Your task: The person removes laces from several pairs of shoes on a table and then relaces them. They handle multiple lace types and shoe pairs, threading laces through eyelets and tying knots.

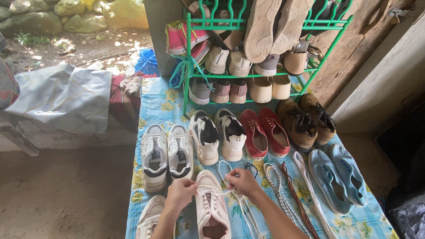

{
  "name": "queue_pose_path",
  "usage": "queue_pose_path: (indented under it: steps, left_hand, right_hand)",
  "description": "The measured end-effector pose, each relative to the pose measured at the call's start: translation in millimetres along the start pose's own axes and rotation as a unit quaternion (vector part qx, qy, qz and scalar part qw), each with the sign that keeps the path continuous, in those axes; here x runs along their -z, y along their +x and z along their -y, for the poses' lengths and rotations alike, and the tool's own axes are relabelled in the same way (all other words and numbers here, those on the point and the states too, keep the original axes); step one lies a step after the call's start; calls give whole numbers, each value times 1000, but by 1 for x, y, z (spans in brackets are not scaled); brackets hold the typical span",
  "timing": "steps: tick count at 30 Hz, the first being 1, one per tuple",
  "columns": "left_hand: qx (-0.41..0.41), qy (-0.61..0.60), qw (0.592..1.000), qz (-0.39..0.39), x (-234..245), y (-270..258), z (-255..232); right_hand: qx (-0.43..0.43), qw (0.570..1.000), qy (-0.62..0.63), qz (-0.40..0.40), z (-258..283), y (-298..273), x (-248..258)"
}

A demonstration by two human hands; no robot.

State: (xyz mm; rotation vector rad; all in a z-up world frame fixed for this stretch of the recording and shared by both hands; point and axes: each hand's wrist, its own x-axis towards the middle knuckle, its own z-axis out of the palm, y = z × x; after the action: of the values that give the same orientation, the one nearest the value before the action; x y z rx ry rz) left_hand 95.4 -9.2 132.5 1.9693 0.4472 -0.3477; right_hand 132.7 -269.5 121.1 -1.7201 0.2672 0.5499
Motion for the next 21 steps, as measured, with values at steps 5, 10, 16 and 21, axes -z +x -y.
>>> queue_pose_path:
  steps: [5, 10, 16, 21]
  left_hand:
    - [-83, -112, 989, 58, 16, 10, -43]
    - [-123, -163, 976, 78, 20, 10, -73]
    - [-193, -173, 964, 64, 27, 6, -102]
    - [-243, -188, 951, 28, 40, 4, -119]
  right_hand:
    - [65, 997, -12, 36, 66, -19, -7]
    - [154, 984, 51, 66, 111, -35, -11]
    - [220, 964, 110, 105, 136, -39, -18]
    - [215, 968, 92, 86, 136, -37, -20]
